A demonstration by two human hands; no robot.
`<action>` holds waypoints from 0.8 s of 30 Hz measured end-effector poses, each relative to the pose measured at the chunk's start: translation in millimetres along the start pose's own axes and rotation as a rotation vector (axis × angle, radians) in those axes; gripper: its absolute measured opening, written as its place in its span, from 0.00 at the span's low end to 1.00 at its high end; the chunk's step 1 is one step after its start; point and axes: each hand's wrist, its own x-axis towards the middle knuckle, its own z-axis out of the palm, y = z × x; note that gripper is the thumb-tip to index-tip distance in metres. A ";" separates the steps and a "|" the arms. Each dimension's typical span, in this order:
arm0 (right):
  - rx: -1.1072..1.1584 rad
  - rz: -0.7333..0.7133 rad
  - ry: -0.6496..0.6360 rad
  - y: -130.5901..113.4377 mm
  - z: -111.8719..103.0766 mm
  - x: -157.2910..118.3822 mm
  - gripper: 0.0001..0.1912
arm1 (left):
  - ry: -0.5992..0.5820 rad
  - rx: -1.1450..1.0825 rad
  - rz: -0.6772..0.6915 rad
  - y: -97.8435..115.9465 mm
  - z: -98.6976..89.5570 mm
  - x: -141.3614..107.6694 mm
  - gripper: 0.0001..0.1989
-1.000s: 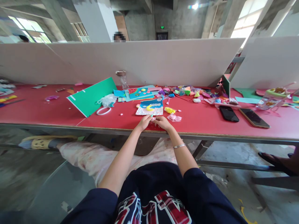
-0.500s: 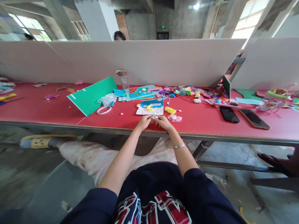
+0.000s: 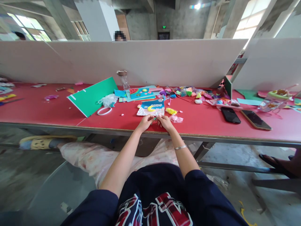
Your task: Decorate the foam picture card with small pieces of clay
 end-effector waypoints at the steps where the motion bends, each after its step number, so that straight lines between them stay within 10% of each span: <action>1: 0.013 0.005 0.009 0.1 -0.1 0.2 0.24 | 0.012 -0.004 -0.002 0.2 -0.1 -0.1 0.15; 24: 0.130 -0.005 0.026 0.6 -2.6 1.8 0.20 | 0.146 0.078 0.052 1.7 -0.7 -1.1 0.14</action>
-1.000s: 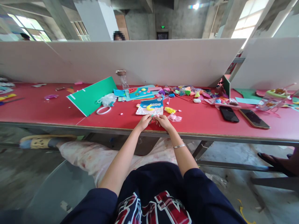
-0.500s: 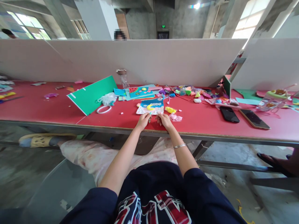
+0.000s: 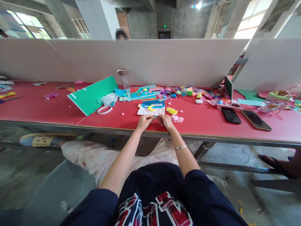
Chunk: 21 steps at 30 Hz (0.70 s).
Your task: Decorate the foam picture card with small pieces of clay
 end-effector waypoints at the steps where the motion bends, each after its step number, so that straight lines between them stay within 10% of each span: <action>1: -0.002 -0.001 0.002 0.2 0.0 0.0 0.20 | 0.003 -0.011 -0.004 -0.5 0.2 0.1 0.14; 21: -0.053 0.064 0.033 -1.7 1.2 0.4 0.16 | 0.033 -0.109 -0.078 6.5 1.4 -1.9 0.12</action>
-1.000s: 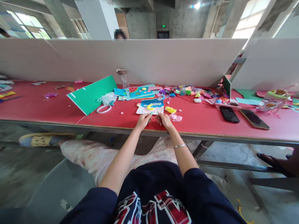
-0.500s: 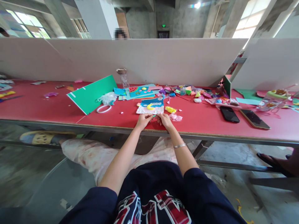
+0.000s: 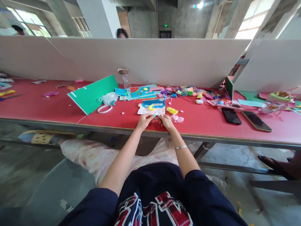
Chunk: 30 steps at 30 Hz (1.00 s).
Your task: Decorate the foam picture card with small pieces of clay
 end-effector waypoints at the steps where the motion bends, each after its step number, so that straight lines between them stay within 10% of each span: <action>1: 0.002 -0.004 -0.002 0.0 0.0 -0.2 0.17 | 0.000 0.015 -0.004 0.0 0.2 0.1 0.11; 30: 0.020 -0.072 0.035 2.2 -1.0 -0.1 0.07 | -0.060 -0.012 -0.017 -3.5 -0.1 2.2 0.13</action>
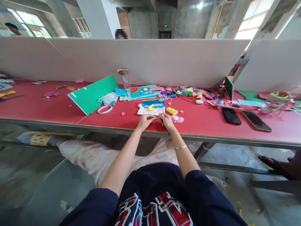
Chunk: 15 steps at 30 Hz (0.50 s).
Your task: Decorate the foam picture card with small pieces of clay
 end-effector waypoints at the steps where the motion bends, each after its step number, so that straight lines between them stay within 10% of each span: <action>1: -0.004 0.000 -0.001 0.3 0.0 0.1 0.07 | -0.001 0.006 0.007 -0.3 0.1 0.2 0.13; 15: -0.026 0.021 -0.008 -6.6 1.0 -4.0 0.11 | 0.037 0.079 0.032 0.8 0.3 0.0 0.09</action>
